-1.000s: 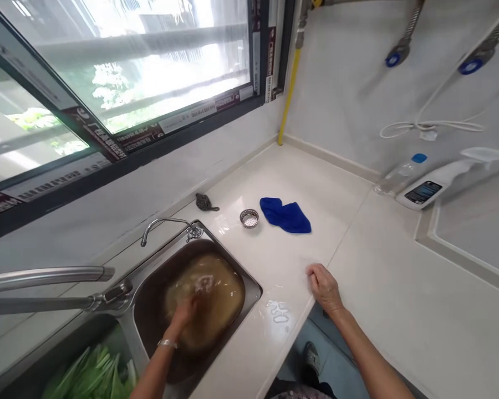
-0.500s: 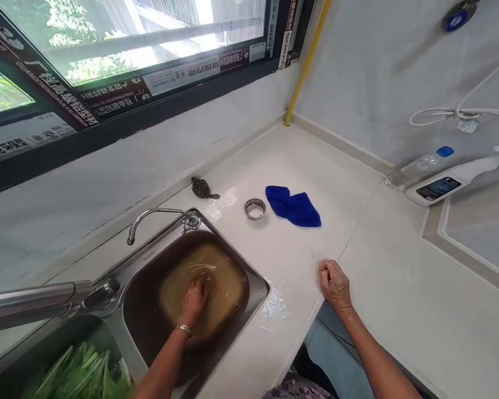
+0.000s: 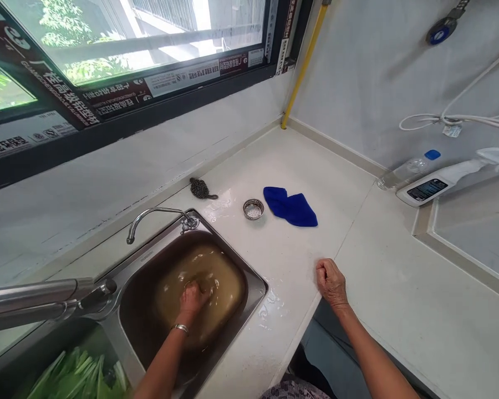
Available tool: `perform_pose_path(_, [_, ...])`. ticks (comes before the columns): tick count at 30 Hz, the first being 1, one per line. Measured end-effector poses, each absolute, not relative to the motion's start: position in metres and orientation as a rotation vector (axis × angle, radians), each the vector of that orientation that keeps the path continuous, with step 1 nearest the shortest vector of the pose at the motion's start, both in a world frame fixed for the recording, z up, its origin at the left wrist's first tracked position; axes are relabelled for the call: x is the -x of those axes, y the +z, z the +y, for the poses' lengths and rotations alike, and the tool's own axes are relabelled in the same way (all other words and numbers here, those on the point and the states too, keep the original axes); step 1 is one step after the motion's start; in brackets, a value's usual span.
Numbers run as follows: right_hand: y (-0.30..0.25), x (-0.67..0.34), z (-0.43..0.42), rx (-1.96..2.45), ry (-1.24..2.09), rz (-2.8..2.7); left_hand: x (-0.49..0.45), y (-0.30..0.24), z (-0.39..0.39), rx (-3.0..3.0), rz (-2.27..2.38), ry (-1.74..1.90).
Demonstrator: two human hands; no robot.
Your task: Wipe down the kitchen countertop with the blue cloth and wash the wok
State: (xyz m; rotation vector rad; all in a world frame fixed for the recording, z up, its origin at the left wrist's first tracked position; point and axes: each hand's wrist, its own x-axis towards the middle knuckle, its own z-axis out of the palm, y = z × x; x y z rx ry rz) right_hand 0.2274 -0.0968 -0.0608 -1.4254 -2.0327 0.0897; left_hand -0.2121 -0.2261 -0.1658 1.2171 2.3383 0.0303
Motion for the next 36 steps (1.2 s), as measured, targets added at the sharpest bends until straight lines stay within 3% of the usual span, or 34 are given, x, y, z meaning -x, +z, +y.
perform_pose_path(16, [-0.057, -0.226, -0.096, 1.428, 0.102, -2.006, 0.227, -0.166, -0.254, -1.236, 1.961, 0.501])
perform_pose_path(28, [-0.058, -0.226, -0.096, 1.444, 0.104, -1.999, 0.187, -0.171, -0.262, -1.363, 1.765, 0.413])
perform_pose_path(36, [-0.060, -0.228, -0.096, 1.452, 0.105, -2.001, 0.175, -0.160, -0.250, -1.146, 2.001, 0.395])
